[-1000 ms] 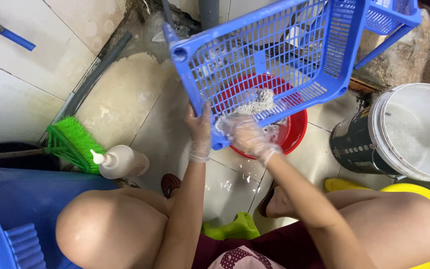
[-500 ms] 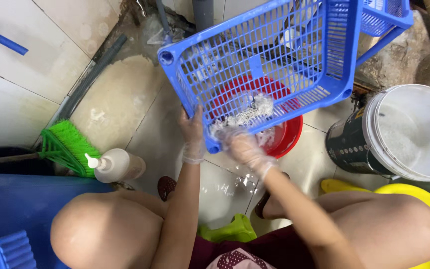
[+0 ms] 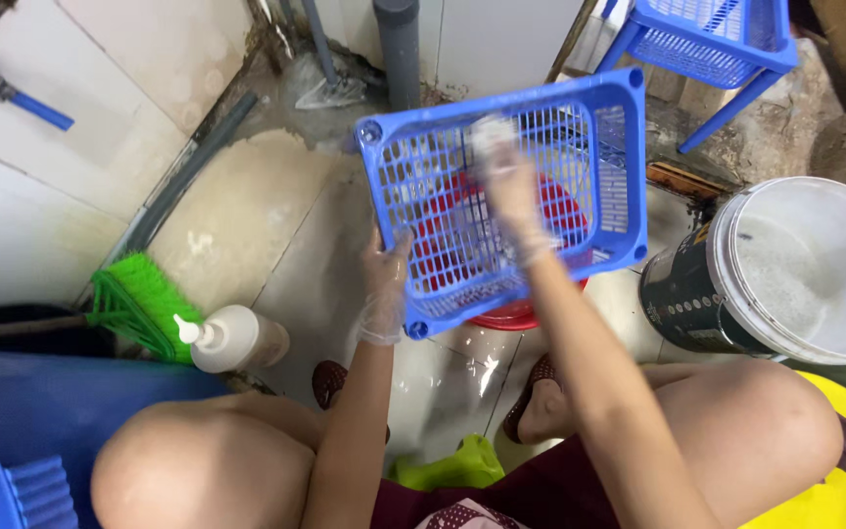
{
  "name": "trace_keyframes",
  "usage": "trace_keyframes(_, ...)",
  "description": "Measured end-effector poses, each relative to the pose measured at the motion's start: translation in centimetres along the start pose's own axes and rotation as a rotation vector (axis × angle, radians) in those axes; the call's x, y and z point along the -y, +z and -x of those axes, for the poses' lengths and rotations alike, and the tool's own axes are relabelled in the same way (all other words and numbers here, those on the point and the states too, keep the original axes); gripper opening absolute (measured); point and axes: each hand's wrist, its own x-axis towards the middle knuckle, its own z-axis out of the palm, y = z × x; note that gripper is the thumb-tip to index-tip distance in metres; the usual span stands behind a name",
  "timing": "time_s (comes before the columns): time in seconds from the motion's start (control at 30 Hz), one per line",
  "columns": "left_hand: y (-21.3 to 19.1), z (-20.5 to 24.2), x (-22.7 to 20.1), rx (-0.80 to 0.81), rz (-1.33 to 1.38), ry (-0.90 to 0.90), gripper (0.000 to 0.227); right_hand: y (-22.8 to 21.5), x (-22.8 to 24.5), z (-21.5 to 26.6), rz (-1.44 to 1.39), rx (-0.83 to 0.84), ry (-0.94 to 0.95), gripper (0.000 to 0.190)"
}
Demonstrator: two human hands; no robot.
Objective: The person rinses a blue plastic basket under a tap, then sits on a small stool to scrub the basket with a cloth over a red basin. They repeatedly dip the cloth in water and wipe the basket's interior and exterior surfaces.
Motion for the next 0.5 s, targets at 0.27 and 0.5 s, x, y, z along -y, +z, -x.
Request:
trace_keyframes(0.27,-2.6,2.2,-2.2,0.138,0.046,-0.101,0.042,7.0,-4.3,0.0,0.751,-0.032,-0.673,0.035)
trace_keyframes(0.5,-4.7,1.6,-3.2,0.106,0.145,-0.267,0.047,0.5,-12.5,-5.2,0.706,-0.124,-0.258,0.04)
